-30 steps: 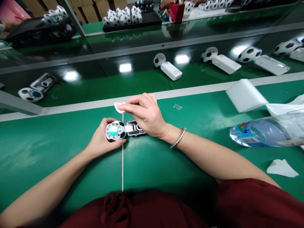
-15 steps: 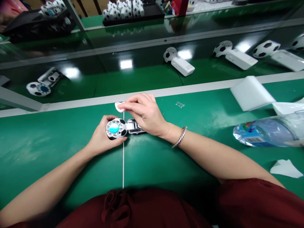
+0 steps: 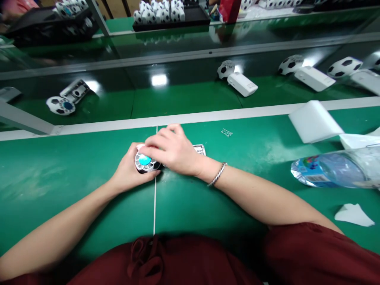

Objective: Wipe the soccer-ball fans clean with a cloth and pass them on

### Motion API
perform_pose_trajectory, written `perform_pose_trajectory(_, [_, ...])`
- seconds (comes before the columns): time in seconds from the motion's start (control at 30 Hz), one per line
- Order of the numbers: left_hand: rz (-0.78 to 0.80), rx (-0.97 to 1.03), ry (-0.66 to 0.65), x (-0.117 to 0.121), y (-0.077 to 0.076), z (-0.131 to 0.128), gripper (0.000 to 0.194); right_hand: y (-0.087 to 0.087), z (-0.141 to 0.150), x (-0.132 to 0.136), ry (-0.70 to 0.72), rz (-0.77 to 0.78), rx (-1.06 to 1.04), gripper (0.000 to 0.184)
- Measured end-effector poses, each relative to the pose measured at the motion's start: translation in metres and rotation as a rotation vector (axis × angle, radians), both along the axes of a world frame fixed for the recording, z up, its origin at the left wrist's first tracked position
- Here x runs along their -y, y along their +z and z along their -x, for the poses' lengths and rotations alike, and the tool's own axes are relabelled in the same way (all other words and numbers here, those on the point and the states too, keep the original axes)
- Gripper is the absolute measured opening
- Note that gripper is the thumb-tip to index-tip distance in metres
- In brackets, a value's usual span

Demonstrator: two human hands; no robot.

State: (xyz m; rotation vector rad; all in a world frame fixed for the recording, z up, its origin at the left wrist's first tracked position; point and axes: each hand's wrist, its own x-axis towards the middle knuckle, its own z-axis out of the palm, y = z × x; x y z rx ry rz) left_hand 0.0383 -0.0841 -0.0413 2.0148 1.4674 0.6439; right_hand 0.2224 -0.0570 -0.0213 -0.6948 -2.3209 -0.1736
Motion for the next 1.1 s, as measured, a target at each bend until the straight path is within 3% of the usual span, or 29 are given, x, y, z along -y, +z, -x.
perform_pose_trajectory(0.1, [0.024,-0.014,-0.001,0.0,0.003,0.0,0.059,0.001,-0.009,-0.005,-0.104,0.094,-0.197,0.022])
perform_pose_trajectory(0.23, [0.036,-0.025,-0.003,-0.001,0.004,0.001,0.058,0.004,-0.016,-0.006,-0.1,0.147,-0.295,0.021])
perform_pose_trajectory(0.5, [0.015,-0.02,0.009,-0.001,0.002,0.0,0.057,-0.003,-0.001,0.004,0.069,-0.004,0.015,0.022])
perform_pose_trajectory(0.63, [0.01,-0.024,0.013,-0.001,0.003,-0.001,0.058,-0.001,-0.009,0.0,0.091,-0.119,0.14,0.023])
perform_pose_trajectory(0.73, [0.023,-0.036,0.011,-0.001,0.003,0.0,0.059,0.006,-0.021,-0.006,0.024,-0.106,0.047,0.021])
perform_pose_trajectory(0.9, [0.025,-0.025,-0.001,-0.002,0.003,0.002,0.06,0.018,-0.027,-0.009,-0.18,0.045,-0.212,0.023])
perform_pose_trajectory(1.1, [0.027,-0.001,-0.012,-0.002,0.004,0.0,0.065,0.015,-0.025,-0.009,-0.205,0.071,-0.318,0.022])
